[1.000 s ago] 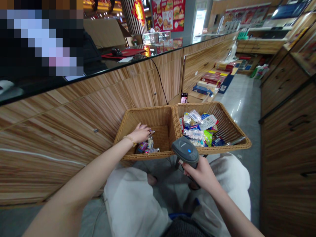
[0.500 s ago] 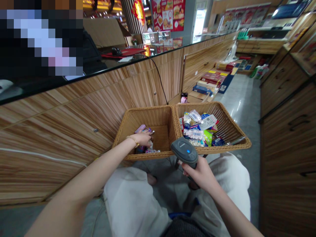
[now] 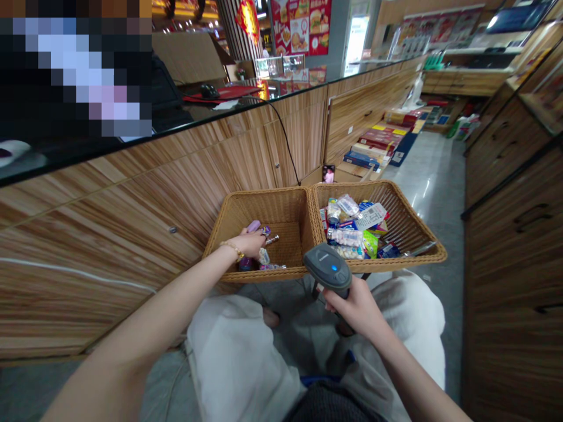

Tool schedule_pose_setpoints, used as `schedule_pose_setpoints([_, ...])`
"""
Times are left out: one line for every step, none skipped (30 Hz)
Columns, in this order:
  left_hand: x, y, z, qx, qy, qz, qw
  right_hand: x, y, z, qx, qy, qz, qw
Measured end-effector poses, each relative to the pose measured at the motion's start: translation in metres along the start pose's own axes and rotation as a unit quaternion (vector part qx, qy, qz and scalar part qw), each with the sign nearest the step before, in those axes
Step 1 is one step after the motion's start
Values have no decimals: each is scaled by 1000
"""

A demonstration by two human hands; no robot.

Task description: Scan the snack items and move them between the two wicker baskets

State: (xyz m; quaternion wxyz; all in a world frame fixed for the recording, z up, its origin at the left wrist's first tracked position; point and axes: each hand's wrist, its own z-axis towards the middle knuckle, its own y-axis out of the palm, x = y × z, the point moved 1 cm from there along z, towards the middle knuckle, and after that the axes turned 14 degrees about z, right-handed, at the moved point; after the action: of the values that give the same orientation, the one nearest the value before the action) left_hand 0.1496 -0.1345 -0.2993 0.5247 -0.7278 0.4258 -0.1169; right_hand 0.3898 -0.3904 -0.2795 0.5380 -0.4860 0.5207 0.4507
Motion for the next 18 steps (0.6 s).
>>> schedule_pose_setpoints([1,-2,-2,-4,3,4,1000,0,0,0,-1,-1,0,1000])
schedule_pose_setpoints([1,-5,-4,-5,6,8,1000,1,1,0,-2,-2,-1,1000])
schedule_pose_setpoints([2,-8,-6,-3,8,13,1000,1,1,1,-2,-3,-2,1000])
schedule_pose_setpoints([4,-10,-7,1,10,17,1000,2,2,1,-1,-4,-5,1000])
schedule_pose_setpoints([6,-13,-9,6,13,21,1000,3,2,1,0,-4,-7,1000])
schedule_pose_setpoints([7,-14,-10,11,15,25,1000,3,3,0,1,-4,-8,1000])
schedule_pose_setpoints([9,-15,-11,15,17,28,999,3,3,0,2,-4,-8,1000])
schedule_pose_setpoints([11,-16,-12,17,18,31,999,3,4,0,2,-3,-6,1000])
schedule_pose_setpoints([13,-16,-12,17,18,34,999,2,4,0,2,-3,-4,1000])
schedule_pose_setpoints([14,-17,-13,16,17,36,999,1,4,-1,2,-3,-2,1000])
schedule_pose_setpoints([16,-17,-14,16,17,39,999,0,4,-1,2,-4,-1,1000])
schedule_pose_setpoints([17,-18,-15,16,16,43,999,-1,4,-1,2,-6,-2,1000])
schedule_pose_setpoints([17,-20,-16,18,14,48,999,-3,3,-2,2,-7,-5,1000])
schedule_pose_setpoints([17,-22,-18,23,11,54,998,-4,3,-2,3,-8,-8,1000])
schedule_pose_setpoints([16,-25,-20,29,7,60,998,-5,2,-2,4,-9,-11,1000])
schedule_pose_setpoints([16,-28,-21,39,0,65,997,-5,1,-2,5,-9,-13,1000])
schedule_pose_setpoints([15,-32,-23,59,-10,69,996,-5,1,-3,7,-9,-14,1000])
schedule_pose_setpoints([15,-37,-25,88,-22,69,994,-4,0,-3,8,-8,-13,1000])
